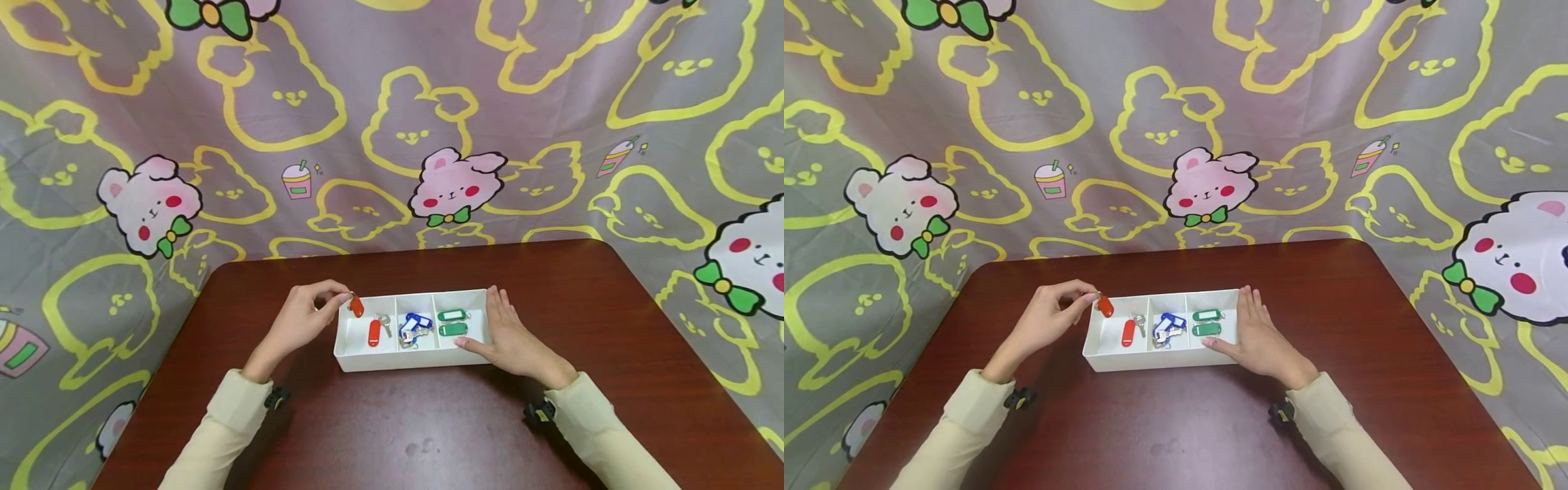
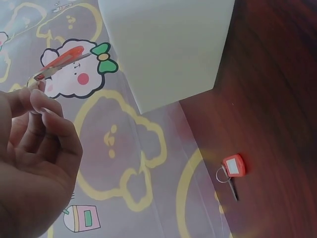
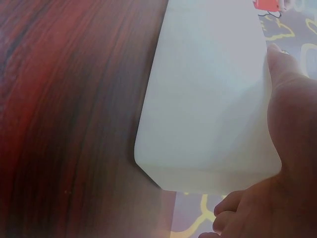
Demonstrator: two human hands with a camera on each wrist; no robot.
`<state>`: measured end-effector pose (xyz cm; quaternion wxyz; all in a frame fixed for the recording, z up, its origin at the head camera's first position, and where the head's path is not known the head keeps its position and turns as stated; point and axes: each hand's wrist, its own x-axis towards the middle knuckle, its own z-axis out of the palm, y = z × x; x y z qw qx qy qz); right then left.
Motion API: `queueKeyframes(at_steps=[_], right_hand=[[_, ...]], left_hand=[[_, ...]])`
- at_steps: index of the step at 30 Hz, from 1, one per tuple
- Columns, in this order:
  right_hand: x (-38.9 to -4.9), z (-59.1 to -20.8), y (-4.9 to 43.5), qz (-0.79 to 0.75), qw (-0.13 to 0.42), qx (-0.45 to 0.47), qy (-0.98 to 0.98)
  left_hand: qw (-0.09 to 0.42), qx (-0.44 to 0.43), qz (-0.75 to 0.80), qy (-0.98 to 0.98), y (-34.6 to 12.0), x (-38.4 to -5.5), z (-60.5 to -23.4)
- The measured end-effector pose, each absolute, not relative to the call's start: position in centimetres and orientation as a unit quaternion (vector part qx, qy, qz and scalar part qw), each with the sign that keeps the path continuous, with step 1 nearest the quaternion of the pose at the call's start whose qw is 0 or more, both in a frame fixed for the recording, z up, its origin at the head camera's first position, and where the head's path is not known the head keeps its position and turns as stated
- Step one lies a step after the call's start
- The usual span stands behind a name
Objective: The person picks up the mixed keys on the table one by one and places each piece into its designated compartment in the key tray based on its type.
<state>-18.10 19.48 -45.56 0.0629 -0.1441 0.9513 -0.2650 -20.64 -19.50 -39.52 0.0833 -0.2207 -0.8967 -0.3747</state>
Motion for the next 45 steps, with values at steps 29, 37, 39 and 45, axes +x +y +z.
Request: queueKeyframes(at_steps=[29,37,39,45], right_hand=[[-18.1,-45.5,19.5,-0.269,0.057,-0.150,0.950],[-18.0,-45.5,19.5,-0.271,0.054,-0.152,0.949],[-18.0,-45.5,19.4,-0.272,0.056,-0.151,0.949],[-18.0,-45.5,19.5,-0.273,0.060,-0.148,0.949]], left_hand=[[0.002,-0.227,-0.397,-0.889,-18.0,-23.0,-38.9],[-0.023,-0.233,-0.388,-0.892,-17.5,-23.2,-38.7],[-0.027,-0.238,-0.383,-0.892,-17.3,-23.4,-38.7],[-0.036,-0.254,-0.370,-0.893,-16.9,-23.6,-38.6]])
